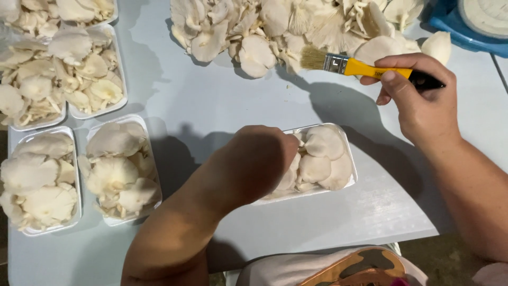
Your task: The person uses a small brush to clean individual oyster mushrooms, picking them from a pile on the table and placing them into a white tray. The process is repeated for multiple mushrooms throughout the clip.
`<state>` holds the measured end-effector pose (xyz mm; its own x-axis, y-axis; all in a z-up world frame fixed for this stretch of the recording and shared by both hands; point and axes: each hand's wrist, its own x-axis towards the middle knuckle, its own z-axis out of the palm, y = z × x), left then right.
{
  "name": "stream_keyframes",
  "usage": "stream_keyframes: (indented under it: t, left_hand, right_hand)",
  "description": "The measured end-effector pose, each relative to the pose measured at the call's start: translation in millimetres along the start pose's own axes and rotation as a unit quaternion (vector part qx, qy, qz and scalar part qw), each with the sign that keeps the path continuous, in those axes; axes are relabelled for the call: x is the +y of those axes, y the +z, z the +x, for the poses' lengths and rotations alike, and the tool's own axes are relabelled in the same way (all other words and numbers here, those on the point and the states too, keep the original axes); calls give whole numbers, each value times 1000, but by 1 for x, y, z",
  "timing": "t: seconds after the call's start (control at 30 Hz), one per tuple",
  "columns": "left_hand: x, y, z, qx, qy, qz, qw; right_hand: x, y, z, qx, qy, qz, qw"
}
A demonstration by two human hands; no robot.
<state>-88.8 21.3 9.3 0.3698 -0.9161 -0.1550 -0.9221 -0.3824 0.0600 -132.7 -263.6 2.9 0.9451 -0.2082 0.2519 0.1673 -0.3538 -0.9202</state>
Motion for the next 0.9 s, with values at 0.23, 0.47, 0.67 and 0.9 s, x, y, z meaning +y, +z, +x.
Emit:
stream_keyframes:
  t: [0.23, 0.47, 0.67, 0.9]
  left_hand:
    - [-9, -20, -7, 52, -9, -16, 999]
    - [-59, -75, 11, -30, -255, -231, 939]
    - [-102, -3, 44, 211, -231, -143, 939]
    - [-112, 37, 54, 297, -166, -11, 940]
  right_hand:
    - [-2, 0, 1, 6, 4, -3, 1000]
    - [2, -1, 1, 10, 15, 4, 1000]
    - [4, -2, 2, 8, 3, 1, 1000]
    - [3, -2, 1, 0, -3, -5, 1000]
